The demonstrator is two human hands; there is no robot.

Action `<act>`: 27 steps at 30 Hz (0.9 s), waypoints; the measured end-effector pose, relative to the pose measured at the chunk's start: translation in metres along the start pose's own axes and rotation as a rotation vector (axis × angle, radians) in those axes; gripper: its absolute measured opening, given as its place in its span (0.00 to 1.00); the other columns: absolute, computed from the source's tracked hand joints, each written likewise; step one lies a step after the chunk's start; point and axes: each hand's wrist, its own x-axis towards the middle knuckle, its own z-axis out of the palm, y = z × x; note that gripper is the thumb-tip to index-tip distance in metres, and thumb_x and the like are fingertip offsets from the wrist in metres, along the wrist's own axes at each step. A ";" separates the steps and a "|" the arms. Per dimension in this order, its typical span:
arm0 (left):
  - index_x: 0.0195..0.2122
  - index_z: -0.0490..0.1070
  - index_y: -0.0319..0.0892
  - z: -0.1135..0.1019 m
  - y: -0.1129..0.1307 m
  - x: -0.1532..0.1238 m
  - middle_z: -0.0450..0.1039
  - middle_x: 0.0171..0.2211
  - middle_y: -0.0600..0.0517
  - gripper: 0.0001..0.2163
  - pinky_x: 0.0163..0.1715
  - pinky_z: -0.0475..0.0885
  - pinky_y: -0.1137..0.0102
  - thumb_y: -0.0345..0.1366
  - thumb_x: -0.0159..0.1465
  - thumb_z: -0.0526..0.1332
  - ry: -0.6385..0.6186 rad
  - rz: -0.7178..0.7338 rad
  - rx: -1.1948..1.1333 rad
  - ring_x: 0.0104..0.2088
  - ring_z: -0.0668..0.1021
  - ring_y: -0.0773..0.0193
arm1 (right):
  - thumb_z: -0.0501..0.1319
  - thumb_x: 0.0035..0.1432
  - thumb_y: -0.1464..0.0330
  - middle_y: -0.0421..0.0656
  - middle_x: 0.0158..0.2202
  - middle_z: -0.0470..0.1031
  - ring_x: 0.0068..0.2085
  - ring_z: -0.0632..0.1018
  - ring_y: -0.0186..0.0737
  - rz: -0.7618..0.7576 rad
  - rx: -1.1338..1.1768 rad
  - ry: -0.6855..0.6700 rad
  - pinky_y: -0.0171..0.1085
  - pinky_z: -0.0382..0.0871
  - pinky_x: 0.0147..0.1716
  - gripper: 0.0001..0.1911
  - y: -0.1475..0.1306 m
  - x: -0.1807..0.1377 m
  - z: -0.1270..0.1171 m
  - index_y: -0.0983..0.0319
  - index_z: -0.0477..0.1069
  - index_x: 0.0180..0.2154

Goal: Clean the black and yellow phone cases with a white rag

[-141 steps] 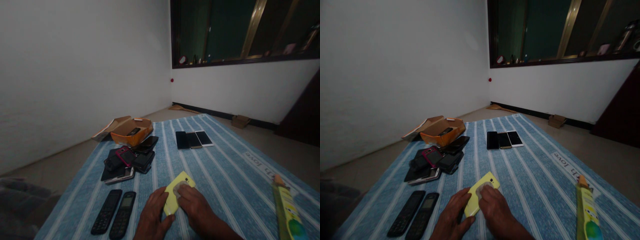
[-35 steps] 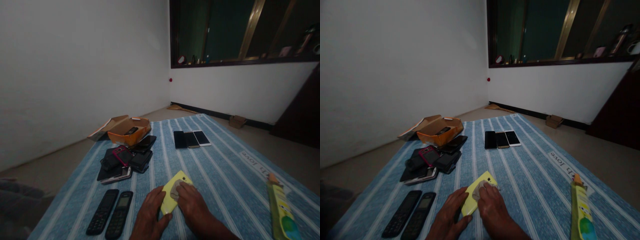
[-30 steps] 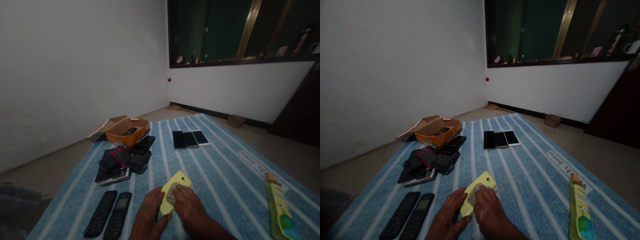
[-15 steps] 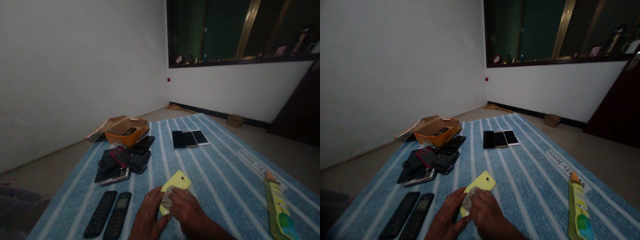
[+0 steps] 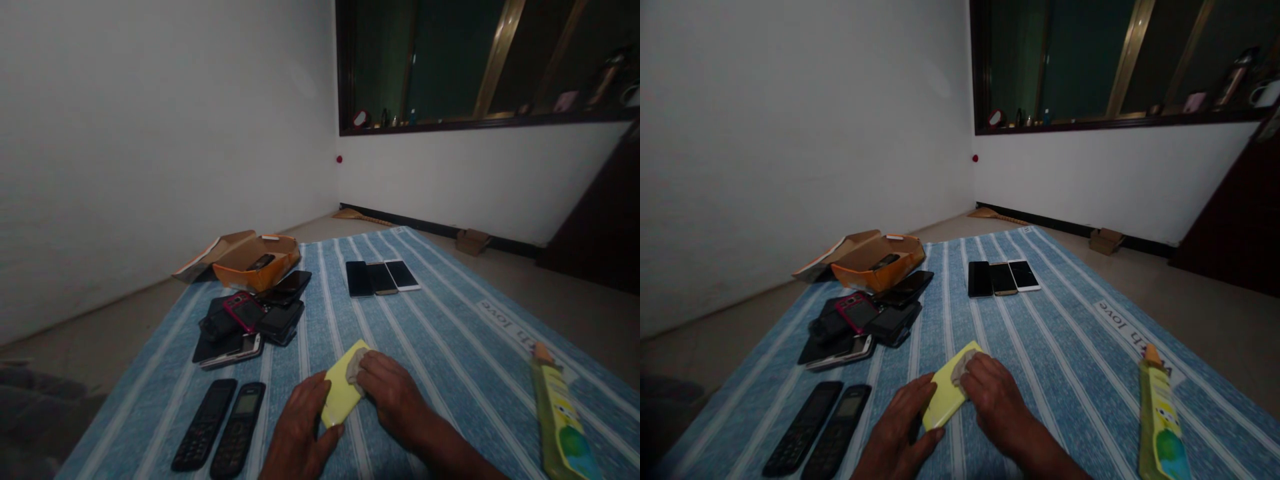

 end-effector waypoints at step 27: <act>0.50 0.69 0.40 -0.003 0.009 0.002 0.77 0.49 0.39 0.15 0.48 0.77 0.61 0.43 0.66 0.59 0.002 -0.038 -0.007 0.49 0.80 0.53 | 0.50 0.63 0.77 0.51 0.45 0.78 0.52 0.76 0.46 -0.093 -0.042 0.072 0.46 0.71 0.50 0.14 -0.012 -0.008 -0.003 0.62 0.73 0.41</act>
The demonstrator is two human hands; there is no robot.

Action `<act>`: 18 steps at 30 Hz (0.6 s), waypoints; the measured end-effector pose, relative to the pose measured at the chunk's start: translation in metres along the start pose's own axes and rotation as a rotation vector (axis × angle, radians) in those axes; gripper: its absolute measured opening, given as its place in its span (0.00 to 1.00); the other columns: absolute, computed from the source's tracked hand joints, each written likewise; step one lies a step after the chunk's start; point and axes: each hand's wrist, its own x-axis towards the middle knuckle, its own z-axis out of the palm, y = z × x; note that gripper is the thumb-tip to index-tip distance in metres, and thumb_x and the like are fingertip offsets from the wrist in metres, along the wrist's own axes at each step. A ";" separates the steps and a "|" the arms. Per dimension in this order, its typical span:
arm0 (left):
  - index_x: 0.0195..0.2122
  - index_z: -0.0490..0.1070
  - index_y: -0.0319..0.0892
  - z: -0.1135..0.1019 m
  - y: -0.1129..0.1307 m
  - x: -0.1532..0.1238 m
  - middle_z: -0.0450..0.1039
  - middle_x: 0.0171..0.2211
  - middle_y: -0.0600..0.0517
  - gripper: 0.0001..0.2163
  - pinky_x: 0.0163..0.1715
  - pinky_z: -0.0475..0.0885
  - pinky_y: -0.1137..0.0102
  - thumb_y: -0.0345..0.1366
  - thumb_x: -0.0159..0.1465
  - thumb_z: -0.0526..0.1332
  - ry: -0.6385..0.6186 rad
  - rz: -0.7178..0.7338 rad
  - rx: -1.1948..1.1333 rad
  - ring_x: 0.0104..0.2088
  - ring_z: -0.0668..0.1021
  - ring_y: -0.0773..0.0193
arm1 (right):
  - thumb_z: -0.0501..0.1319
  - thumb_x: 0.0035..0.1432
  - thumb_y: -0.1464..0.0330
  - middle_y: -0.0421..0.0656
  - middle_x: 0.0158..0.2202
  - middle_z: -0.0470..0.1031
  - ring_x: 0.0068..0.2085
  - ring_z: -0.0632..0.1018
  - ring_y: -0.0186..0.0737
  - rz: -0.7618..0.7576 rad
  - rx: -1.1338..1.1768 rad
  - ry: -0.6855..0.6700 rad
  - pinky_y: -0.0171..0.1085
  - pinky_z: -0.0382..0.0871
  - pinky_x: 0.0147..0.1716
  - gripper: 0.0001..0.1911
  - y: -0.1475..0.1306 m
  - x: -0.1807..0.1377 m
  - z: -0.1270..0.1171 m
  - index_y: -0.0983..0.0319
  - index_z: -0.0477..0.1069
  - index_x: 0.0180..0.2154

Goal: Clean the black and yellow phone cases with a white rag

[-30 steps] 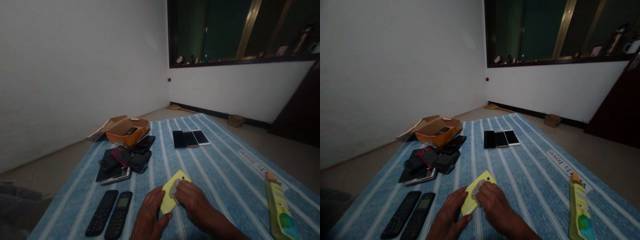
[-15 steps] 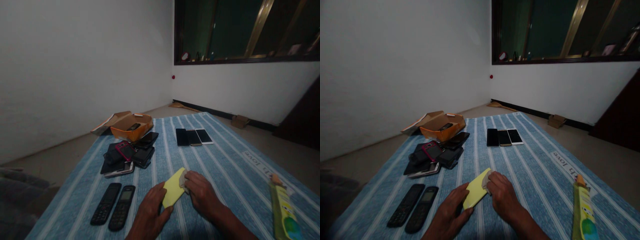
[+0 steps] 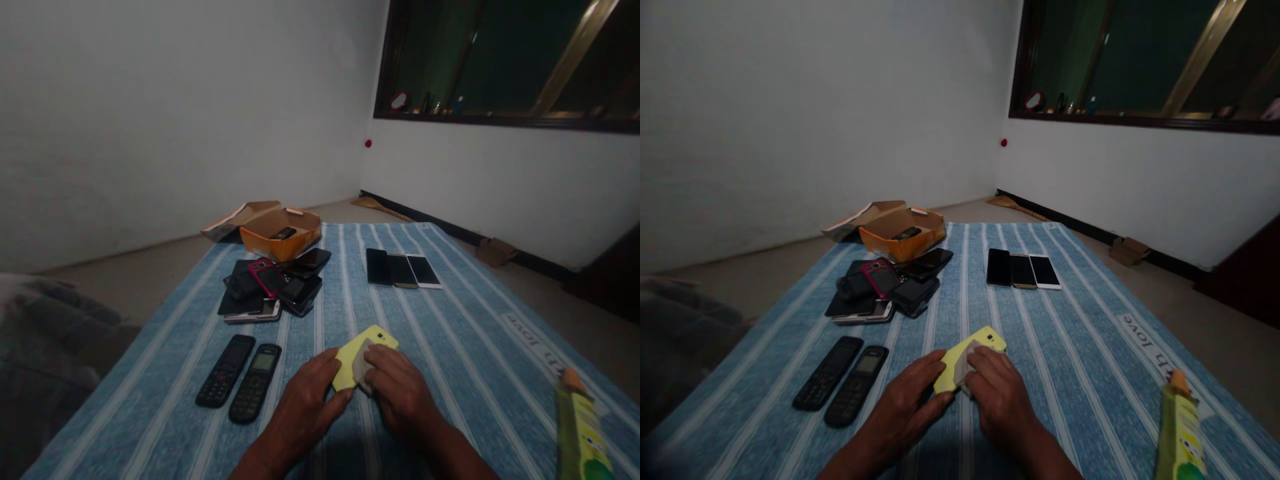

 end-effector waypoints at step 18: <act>0.52 0.69 0.41 -0.003 0.004 0.006 0.77 0.49 0.43 0.17 0.50 0.76 0.61 0.44 0.66 0.56 -0.125 -0.176 -0.114 0.49 0.79 0.54 | 0.50 0.60 0.81 0.52 0.49 0.75 0.54 0.73 0.47 0.123 0.025 -0.023 0.53 0.71 0.52 0.16 0.029 -0.001 -0.003 0.61 0.72 0.40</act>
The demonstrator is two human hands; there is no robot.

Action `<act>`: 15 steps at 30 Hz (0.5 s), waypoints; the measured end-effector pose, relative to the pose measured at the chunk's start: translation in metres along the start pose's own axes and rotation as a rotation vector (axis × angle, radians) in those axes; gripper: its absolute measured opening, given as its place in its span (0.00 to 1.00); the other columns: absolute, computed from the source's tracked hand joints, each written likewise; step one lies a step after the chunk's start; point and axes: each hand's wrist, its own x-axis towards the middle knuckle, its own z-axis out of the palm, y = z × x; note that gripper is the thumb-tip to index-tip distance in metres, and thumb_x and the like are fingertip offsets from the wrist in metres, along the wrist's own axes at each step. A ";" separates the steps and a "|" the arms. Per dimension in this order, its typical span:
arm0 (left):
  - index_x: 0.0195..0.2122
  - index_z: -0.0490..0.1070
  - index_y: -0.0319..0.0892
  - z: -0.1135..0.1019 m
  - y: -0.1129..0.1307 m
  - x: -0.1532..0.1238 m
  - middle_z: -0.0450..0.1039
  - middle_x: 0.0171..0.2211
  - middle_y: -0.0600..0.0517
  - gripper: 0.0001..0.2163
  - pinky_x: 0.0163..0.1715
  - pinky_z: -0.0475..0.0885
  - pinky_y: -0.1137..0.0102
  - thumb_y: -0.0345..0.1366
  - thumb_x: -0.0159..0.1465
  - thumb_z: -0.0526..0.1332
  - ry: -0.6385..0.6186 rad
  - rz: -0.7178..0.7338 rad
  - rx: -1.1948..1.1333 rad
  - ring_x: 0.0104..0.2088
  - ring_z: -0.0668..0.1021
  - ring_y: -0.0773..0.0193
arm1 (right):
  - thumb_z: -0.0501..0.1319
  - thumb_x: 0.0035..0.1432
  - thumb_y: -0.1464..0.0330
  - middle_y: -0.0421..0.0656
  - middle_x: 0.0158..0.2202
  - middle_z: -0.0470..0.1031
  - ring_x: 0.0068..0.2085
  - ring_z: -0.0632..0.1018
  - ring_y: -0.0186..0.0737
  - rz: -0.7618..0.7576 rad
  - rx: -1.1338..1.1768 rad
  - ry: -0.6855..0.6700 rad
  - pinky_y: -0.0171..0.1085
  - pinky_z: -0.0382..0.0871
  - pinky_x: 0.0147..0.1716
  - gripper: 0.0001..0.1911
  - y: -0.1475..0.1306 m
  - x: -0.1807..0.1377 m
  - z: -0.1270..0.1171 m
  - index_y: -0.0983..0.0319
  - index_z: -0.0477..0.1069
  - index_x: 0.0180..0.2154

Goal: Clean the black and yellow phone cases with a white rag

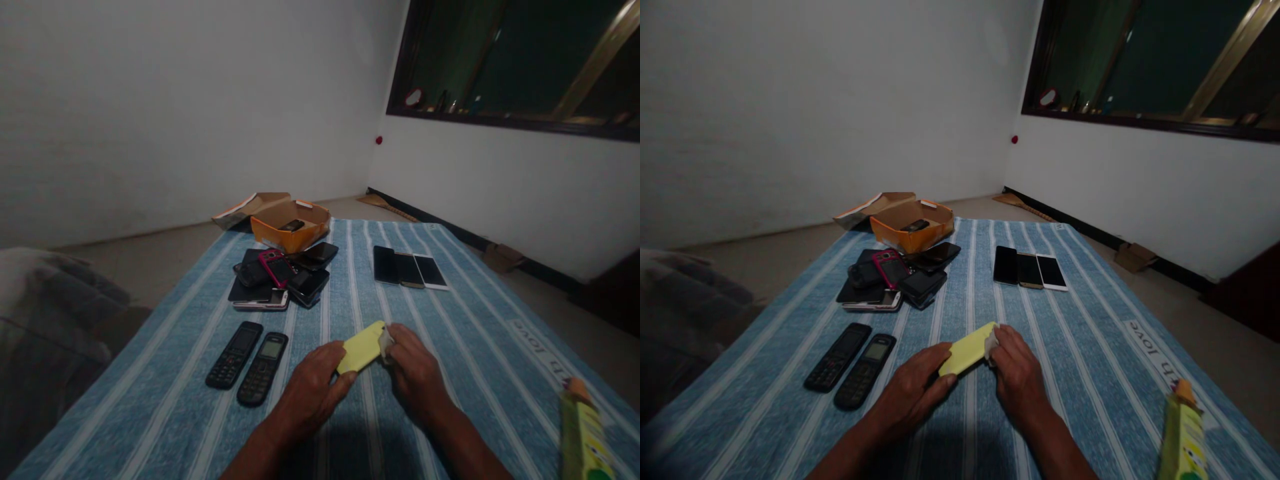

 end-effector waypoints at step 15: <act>0.49 0.71 0.45 -0.005 0.009 0.006 0.79 0.45 0.49 0.13 0.46 0.76 0.66 0.42 0.67 0.55 -0.004 -0.097 -0.106 0.44 0.80 0.59 | 0.51 0.61 0.80 0.53 0.44 0.78 0.51 0.77 0.46 -0.141 0.051 0.131 0.48 0.72 0.53 0.16 -0.039 0.011 0.022 0.66 0.70 0.49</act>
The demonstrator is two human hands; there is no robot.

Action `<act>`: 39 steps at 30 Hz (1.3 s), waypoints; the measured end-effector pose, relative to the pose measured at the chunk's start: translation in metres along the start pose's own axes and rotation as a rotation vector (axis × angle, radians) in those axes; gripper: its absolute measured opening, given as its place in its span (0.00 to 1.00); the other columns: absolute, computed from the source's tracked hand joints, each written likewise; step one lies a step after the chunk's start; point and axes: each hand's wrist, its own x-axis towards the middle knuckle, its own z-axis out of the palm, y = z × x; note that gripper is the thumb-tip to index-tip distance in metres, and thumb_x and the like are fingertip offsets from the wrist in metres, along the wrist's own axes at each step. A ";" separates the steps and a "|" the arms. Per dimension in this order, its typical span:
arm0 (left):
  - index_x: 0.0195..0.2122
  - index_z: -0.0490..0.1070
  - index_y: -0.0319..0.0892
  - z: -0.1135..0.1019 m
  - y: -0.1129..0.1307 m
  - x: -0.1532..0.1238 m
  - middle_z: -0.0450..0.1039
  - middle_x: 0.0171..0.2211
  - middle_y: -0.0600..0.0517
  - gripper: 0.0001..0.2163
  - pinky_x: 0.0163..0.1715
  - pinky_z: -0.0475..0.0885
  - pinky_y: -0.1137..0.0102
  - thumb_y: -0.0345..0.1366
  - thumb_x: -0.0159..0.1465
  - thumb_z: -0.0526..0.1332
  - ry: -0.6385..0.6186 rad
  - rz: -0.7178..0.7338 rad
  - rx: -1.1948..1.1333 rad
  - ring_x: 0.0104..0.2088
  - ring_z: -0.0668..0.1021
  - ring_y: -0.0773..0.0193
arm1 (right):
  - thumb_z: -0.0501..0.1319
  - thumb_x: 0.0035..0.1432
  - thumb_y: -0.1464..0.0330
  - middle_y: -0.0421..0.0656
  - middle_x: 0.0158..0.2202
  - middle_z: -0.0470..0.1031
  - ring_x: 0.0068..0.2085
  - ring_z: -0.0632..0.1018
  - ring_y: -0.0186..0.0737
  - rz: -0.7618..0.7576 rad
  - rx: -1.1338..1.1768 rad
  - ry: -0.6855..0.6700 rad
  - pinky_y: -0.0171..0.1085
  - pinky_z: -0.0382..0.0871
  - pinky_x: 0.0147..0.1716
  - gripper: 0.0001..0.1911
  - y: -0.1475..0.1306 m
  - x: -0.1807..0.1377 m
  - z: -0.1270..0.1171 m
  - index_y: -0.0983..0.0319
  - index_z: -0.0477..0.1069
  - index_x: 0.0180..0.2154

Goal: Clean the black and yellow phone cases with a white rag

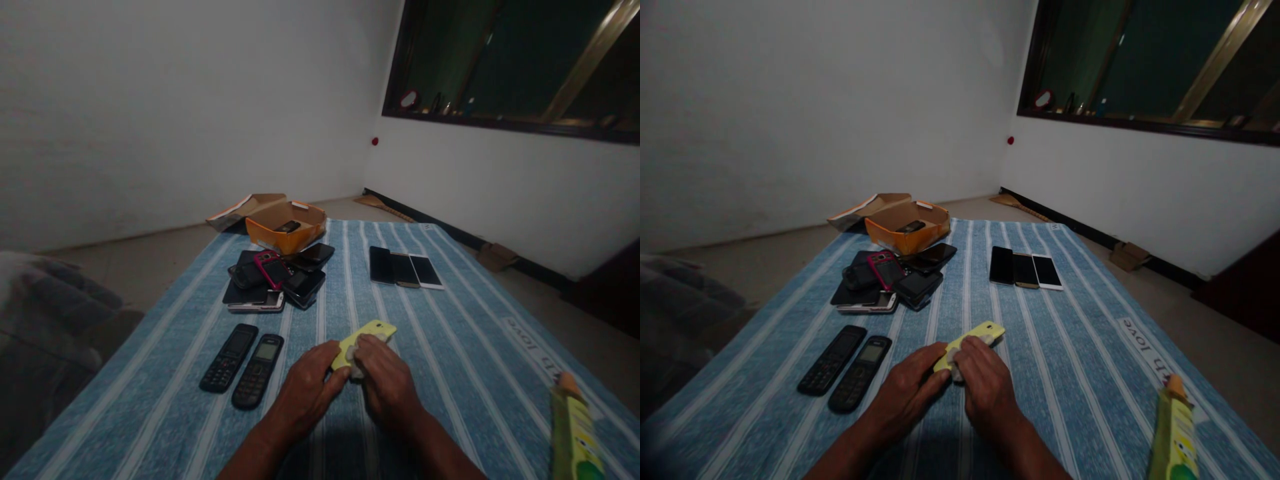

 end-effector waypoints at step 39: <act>0.52 0.68 0.38 0.049 0.042 0.254 0.71 0.52 0.39 0.26 0.52 0.71 0.59 0.43 0.54 0.68 -0.256 0.200 0.545 0.54 0.73 0.47 | 0.46 0.66 0.74 0.50 0.33 0.77 0.41 0.76 0.47 -0.085 -0.298 0.205 0.39 0.71 0.33 0.16 0.011 0.006 0.039 0.65 0.71 0.35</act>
